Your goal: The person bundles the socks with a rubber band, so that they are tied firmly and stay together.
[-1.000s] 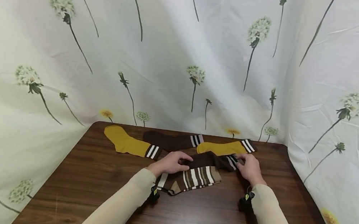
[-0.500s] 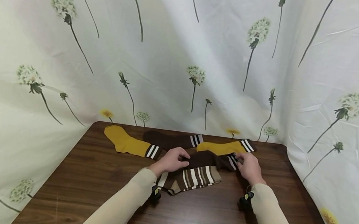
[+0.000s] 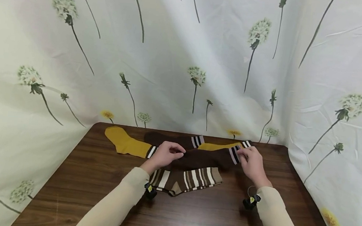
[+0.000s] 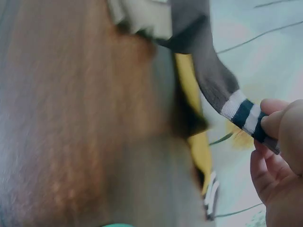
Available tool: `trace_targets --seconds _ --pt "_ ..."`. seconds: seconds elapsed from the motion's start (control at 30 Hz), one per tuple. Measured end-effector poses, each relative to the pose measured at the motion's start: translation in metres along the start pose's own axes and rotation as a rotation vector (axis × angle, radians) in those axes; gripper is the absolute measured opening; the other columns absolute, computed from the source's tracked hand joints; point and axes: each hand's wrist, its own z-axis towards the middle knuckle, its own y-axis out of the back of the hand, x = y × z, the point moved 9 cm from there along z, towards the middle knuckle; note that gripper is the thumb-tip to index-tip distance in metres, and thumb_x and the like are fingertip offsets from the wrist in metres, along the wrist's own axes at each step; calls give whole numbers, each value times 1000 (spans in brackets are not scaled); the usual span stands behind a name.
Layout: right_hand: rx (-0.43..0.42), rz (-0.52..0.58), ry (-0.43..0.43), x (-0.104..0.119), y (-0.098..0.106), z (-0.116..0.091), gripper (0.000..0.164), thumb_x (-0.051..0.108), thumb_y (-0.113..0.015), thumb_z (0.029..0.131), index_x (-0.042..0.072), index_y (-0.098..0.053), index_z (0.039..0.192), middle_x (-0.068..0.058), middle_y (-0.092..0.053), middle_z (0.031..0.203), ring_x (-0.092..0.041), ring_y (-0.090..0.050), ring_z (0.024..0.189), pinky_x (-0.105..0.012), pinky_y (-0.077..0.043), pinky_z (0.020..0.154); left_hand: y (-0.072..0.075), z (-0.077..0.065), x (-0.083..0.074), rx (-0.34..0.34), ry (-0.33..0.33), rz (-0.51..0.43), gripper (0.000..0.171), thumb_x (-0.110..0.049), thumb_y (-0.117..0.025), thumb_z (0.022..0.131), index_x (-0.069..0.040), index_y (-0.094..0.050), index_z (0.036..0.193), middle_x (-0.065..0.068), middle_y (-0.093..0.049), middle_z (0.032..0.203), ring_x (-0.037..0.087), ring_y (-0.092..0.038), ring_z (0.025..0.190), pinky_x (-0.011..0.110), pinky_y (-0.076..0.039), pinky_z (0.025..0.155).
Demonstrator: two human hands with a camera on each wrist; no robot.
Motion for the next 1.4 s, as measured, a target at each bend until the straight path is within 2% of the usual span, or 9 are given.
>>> trace_targets --seconds 0.17,0.33,0.43,0.53,0.67,0.8,1.03,1.23,1.4 --pt "-81 37 41 21 12 7 19 -11 -71 91 4 -81 97 -15 -67 99 -19 -57 81 -22 -44 69 22 -8 0 49 8 -44 15 -8 -70 101 -9 -79 112 9 -73 119 23 -72 94 37 -60 80" --pt "-48 94 26 38 14 8 21 -7 -71 94 9 -81 104 -10 -67 105 -11 -58 82 -14 -46 69 48 -23 3 97 -19 -33 15 -9 -71 101 -10 -79 114 10 -72 120 25 -70 101 42 -60 83" --pt "7 139 19 48 13 7 21 -4 -71 96 11 -80 109 -7 -68 108 -7 -61 85 -15 -51 71 65 -32 7 102 -32 -67 16 -9 -72 100 -7 -79 114 13 -71 121 30 -71 98 47 -60 84" --pt "67 189 27 60 9 7 21 -2 -72 97 12 -79 111 -5 -70 109 -6 -63 86 -20 -56 71 79 -42 10 111 -11 -107 18 -9 -73 99 -5 -78 116 17 -68 126 31 -73 95 51 -61 84" --pt "128 223 44 74 2 3 20 0 -74 96 12 -79 111 -3 -70 104 -6 -61 79 -24 -55 64 94 -55 15 137 39 -98 23 -10 -73 99 -7 -77 122 17 -62 138 23 -72 91 45 -61 82" --pt "171 256 64 85 -7 -2 20 -1 -75 95 11 -79 110 1 -64 93 -7 -52 69 -25 -47 57 102 -66 22 178 80 -105 28 -10 -73 99 -5 -75 127 20 -58 146 20 -71 96 38 -61 83" --pt "248 298 68 93 -25 -12 25 1 -77 94 10 -79 116 6 -58 87 -6 -49 71 -25 -45 59 108 -83 35 234 105 -100 31 -9 -71 101 -2 -73 130 24 -58 147 24 -70 107 42 -62 88" --pt "295 337 69 97 -33 -15 29 4 -77 95 8 -76 124 5 -62 91 -6 -53 73 -26 -48 60 114 -91 42 254 108 -84 34 -11 -73 99 -3 -72 132 23 -58 147 23 -72 105 41 -62 86" --pt "379 373 34 96 -41 -19 31 6 -76 96 11 -75 127 4 -59 87 -6 -52 69 -26 -48 58 117 -96 46 272 109 -70 35 -12 -73 99 -6 -72 134 18 -68 128 17 -69 90 41 -60 79"
